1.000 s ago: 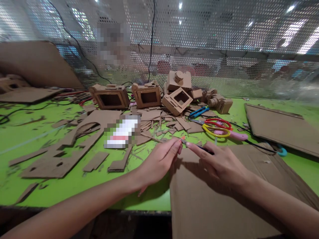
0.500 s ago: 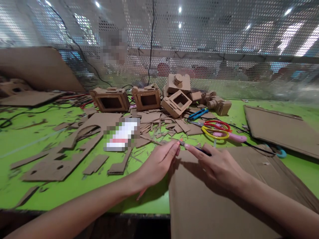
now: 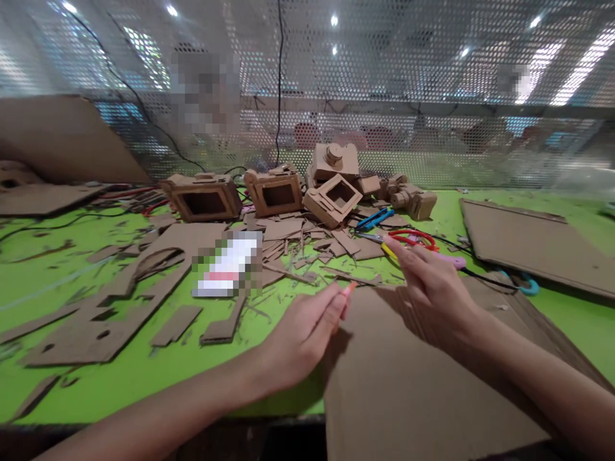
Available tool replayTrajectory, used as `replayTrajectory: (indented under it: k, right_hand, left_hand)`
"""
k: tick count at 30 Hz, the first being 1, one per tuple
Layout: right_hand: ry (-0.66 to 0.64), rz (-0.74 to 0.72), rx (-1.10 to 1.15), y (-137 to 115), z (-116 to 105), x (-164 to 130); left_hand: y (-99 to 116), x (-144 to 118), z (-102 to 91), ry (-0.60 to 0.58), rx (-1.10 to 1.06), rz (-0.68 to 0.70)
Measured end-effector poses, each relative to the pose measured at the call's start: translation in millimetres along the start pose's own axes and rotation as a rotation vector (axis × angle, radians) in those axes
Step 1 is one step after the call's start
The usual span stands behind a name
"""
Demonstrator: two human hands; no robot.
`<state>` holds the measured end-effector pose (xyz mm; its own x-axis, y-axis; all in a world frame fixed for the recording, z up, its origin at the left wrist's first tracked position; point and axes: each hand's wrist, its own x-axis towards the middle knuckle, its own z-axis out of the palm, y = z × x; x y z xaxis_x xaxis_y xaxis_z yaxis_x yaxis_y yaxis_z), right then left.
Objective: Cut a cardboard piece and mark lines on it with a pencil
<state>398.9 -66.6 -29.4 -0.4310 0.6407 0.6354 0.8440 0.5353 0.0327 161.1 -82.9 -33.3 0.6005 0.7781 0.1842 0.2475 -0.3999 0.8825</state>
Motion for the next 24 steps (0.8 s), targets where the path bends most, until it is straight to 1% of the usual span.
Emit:
replayTrajectory:
  k: [2, 3, 5, 7, 8, 10, 12, 21, 24]
  right_hand:
    - [0.088, -0.014, 0.050, -1, -4, 0]
    - [0.099, -0.054, 0.070, -4, -6, -1]
    - [0.042, -0.174, 0.098, -11, -9, -2]
    - [-0.072, -0.269, 0.104, -18, -9, -5]
    - [-0.123, -0.292, 0.096, -21, -9, -6]
    - [-0.188, -0.305, 0.072, -23, -8, -7]
    - [-0.221, -0.299, 0.051, -23, -6, -8]
    - [-0.292, -0.259, 0.017, -23, -9, -6]
    - [-0.285, -0.261, -0.004, -22, -8, -7]
  left_hand:
    - [-3, 2, -4.3, 0.060, -0.047, -0.026]
    - [-5, 3, -6.2, 0.076, -0.059, -0.032]
    - [-8, 5, -8.4, 0.110, -0.088, -0.048]
    - [-11, 7, -8.3, 0.131, -0.123, -0.073]
    - [-11, 8, -7.7, 0.130, -0.140, -0.085]
    - [-11, 8, -6.2, 0.125, -0.167, -0.101]
    - [-11, 8, -5.1, 0.122, -0.179, -0.110]
    - [-9, 8, -5.7, 0.105, -0.158, -0.111]
    - [-10, 8, -5.9, 0.101, -0.139, -0.104]
